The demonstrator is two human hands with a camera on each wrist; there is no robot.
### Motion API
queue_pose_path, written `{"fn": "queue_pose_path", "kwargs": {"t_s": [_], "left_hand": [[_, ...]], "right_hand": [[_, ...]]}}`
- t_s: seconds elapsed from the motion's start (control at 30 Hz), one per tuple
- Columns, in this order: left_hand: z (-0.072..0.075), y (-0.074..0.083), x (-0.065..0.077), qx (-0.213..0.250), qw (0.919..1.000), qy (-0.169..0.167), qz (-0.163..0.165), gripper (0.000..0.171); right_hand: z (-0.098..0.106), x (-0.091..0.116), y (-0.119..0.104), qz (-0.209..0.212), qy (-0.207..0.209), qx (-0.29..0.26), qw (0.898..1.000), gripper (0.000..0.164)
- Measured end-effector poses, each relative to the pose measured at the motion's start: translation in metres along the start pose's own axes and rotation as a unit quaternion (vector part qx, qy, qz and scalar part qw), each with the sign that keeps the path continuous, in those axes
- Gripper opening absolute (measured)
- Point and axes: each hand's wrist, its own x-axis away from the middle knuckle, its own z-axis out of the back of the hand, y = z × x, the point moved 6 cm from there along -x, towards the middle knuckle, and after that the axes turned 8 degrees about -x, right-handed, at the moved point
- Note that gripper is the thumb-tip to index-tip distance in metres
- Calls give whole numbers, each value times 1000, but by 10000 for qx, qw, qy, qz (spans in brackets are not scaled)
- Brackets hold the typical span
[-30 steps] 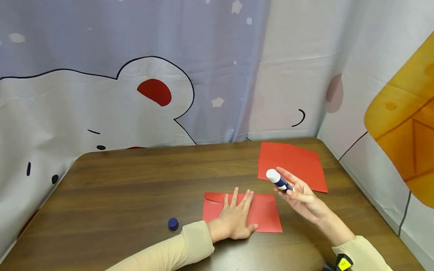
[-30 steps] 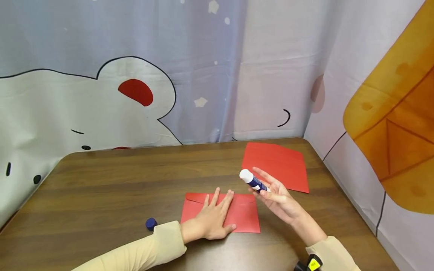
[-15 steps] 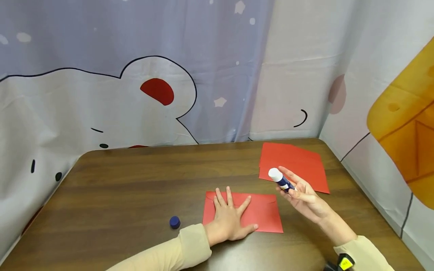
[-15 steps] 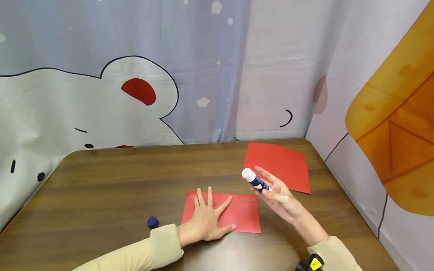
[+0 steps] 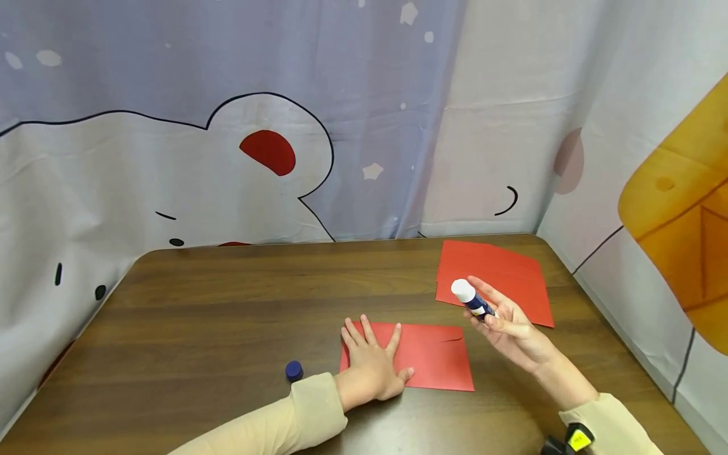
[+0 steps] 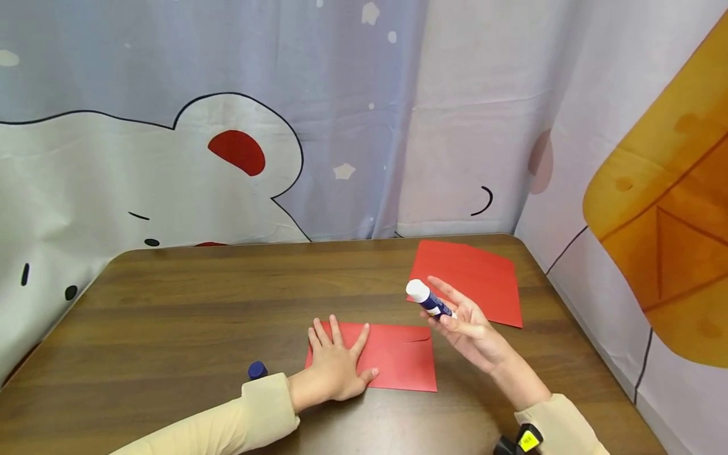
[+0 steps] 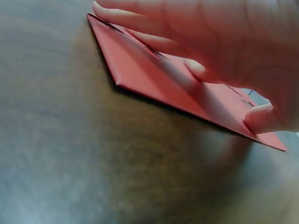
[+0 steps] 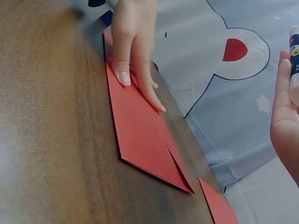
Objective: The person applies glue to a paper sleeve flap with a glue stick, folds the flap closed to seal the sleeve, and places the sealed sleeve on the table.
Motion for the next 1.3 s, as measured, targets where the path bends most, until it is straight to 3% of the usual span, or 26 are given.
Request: {"fn": "queue_pose_path", "kwargs": {"t_s": [0.17,0.5,0.77,1.3], "left_hand": [[-1,-2,1,-380,9991,118,160,91],[7,-7,1,-559,9973,382,281,102],[4,-7,4,-838,9955,259,362,105],[0,-6,5,-851,9937,158,707,113]], "right_hand": [[0,-1,-3,122,-142,-86,9998,58],[-1,-3,-2,114,-196,-56,9997,58],[-2,-4,-3,84,-106,-50,9999,58],[-2,-5,0,122,-98,-194,9997,57]]}}
